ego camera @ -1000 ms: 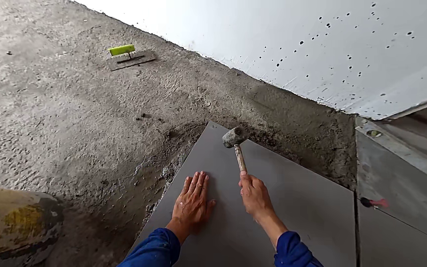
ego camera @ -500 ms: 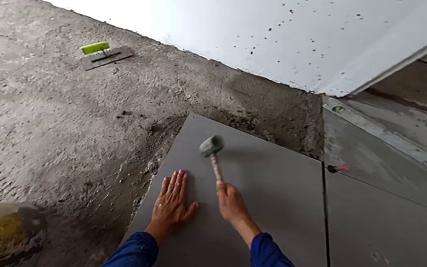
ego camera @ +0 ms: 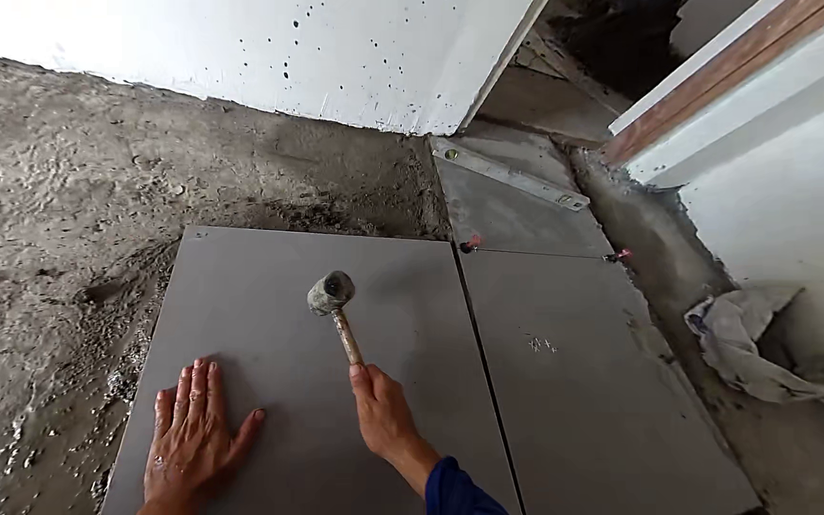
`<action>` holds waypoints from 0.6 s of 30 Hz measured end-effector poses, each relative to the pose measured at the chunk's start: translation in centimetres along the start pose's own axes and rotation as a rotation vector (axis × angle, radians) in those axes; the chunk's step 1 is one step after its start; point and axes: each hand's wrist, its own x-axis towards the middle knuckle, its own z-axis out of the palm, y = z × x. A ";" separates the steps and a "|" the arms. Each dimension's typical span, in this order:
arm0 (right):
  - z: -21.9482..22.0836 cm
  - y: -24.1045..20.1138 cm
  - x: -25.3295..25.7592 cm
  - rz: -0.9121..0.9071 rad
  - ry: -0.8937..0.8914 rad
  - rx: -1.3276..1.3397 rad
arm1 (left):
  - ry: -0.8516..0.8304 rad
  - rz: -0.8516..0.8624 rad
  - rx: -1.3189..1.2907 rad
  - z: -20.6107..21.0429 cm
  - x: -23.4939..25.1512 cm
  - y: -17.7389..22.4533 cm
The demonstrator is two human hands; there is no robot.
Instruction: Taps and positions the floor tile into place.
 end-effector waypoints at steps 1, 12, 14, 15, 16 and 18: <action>0.0 0.9 -0.8 -0.017 0.030 0.019 | 0.003 -0.002 0.003 0.1 0.0 0.0; -1.1 8.2 -8.9 0.027 0.030 0.045 | -0.048 0.037 -0.004 0.1 0.5 -0.9; -1.1 9.4 -10.3 0.005 0.051 0.085 | -0.075 0.042 -0.013 0.1 0.3 -1.3; -1.3 10.2 -10.9 0.030 0.018 0.087 | -0.094 0.044 -0.016 0.1 0.2 -1.4; -1.9 10.6 -11.2 0.072 -0.033 0.086 | -0.100 0.043 -0.018 0.1 0.4 -1.5; -3.3 10.7 -12.1 0.076 -0.025 0.114 | -0.084 0.036 -0.030 0.2 0.5 -1.3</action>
